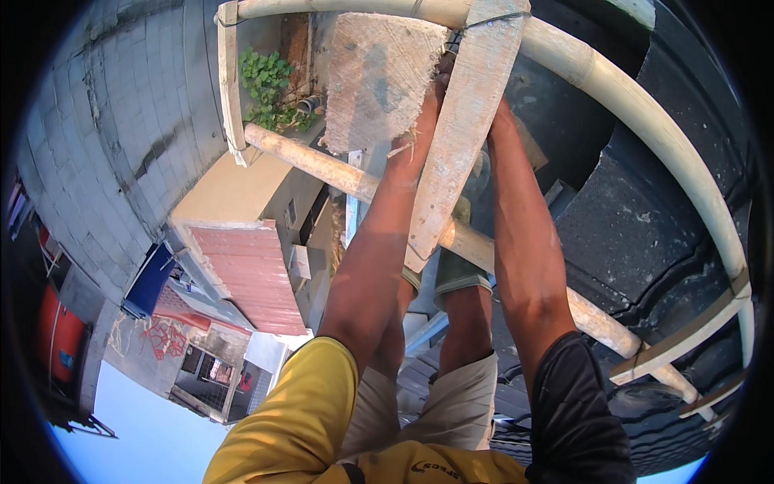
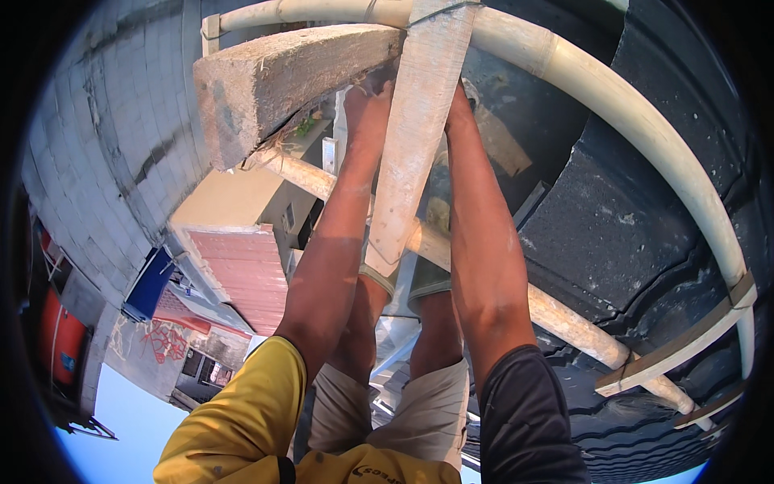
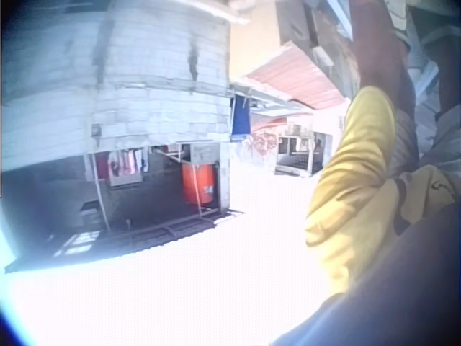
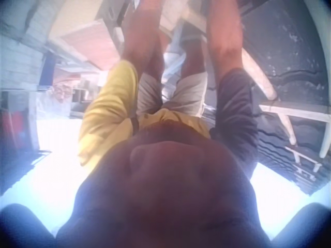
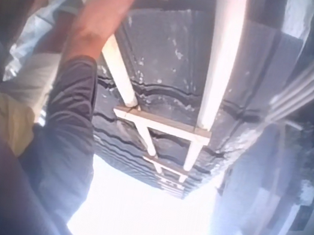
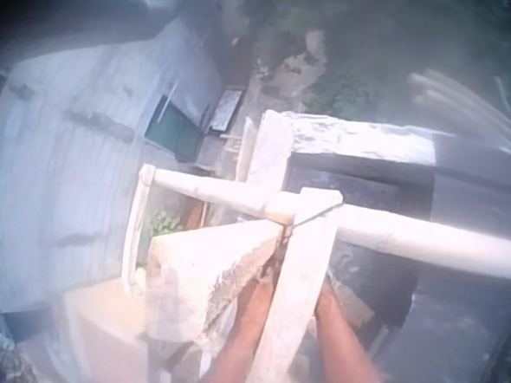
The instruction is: The person hammers wooden blocks and bamboo poles onto a tiled roof and uses wire to secure the structure.
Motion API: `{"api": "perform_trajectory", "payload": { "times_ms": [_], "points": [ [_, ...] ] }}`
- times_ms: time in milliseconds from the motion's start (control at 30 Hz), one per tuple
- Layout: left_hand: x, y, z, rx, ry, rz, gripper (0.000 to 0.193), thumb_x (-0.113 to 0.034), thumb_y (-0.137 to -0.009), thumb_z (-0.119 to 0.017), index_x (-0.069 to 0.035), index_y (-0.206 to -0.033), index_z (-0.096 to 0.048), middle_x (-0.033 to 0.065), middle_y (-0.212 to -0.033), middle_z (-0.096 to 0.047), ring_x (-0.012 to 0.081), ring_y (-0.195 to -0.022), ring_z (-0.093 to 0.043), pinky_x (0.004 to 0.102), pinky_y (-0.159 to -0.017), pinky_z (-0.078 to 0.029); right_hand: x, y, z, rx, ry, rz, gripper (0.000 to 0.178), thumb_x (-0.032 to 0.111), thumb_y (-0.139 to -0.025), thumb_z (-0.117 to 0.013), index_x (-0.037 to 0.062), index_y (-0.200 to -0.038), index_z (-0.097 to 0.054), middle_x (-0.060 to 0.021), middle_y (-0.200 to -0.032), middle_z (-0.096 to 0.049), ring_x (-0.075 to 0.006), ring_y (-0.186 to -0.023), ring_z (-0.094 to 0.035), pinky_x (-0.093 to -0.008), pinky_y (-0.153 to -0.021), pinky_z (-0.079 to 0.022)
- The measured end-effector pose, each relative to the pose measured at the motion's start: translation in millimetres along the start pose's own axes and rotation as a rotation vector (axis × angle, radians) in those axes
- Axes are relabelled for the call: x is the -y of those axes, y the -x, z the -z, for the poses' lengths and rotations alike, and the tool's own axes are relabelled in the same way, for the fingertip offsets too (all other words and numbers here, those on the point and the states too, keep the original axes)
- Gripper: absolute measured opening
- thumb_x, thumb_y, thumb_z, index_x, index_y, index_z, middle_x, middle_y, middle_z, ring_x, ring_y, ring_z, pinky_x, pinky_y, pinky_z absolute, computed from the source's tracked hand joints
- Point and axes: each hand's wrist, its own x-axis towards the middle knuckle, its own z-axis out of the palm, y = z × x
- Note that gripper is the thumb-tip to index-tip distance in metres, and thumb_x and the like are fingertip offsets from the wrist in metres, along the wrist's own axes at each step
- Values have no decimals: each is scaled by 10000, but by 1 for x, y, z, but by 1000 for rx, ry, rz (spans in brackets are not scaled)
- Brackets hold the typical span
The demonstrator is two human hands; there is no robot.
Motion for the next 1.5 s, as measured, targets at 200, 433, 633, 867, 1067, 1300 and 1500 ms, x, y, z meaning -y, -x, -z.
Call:
{"api": "perform_trajectory", "payload": {
  "times_ms": [200, 433, 633, 867, 1067, 1300, 1500],
  "points": [
    [-43, 22, 28, 68, -255, -149, 551, -400, -806, -772, 128, -924, -670, 308, -928, -687, 393, -884, -693, 436, -808, -531, -4, -4, 1, 31, -9, 9, 357, 231, -903, -699, 1, -1174, -673, -134, -1059, -715, -205, -882, -703, -335, -755, -592],
    [-3, 1, 14, -89, -841, -304, 481, -425, -922, -618, 38, -1035, -687, 233, -990, -699, 380, -993, -658, 522, -961, -440, -11, -3, -2, 37, -23, 26, 356, 246, -900, -705, 7, -1163, -686, -132, -1056, -719, -201, -897, -702, -330, -773, -589],
    [19, -12, 8, 87, -786, -357, 325, -353, -985, -527, -103, -1079, -712, 170, -1005, -712, 377, -901, -671, 511, -911, -464, -13, -4, 4, 79, -49, -16, 348, 265, -907, -698, 39, -1171, -697, -127, -1053, -715, -193, -925, -692, -327, -803, -580],
    [0, -26, 22, 235, -842, -225, 470, -458, -980, -505, -60, -910, -745, 243, -766, -688, 418, -800, -682, 475, -741, -525, 27, 39, -13, -79, 160, -173, 498, 313, -965, -630, 24, -1362, -554, -108, -1215, -663, -199, -978, -674, -355, -804, -563],
    [28, -35, 38, 131, -768, -419, 497, -501, -954, -547, -47, -887, -739, 290, -734, -658, 439, -724, -670, 508, -705, -517, 16, 24, -3, 99, 264, -182, 502, 330, -944, -666, 29, -1337, -583, -117, -1205, -664, -191, -953, -678, -347, -766, -564],
    [38, -29, 45, 27, -570, -898, 230, -316, -945, -620, -120, -993, -732, 199, -710, -672, 376, -650, -670, 439, -596, -525, 49, 30, -23, 154, 418, -229, 508, 330, -926, -689, 16, -1315, -598, -120, -1180, -672, -181, -937, -670, -339, -757, -556],
    [54, -46, 55, 81, -903, -1130, 128, -251, -944, -624, -180, -1011, -706, 122, -784, -706, 327, -647, -689, 410, -567, -545, 59, 44, -27, 78, 472, -117, 505, 332, -917, -690, -1, -1288, -610, -127, -1178, -668, -169, -956, -645, -329, -781, -542]
  ]
}}
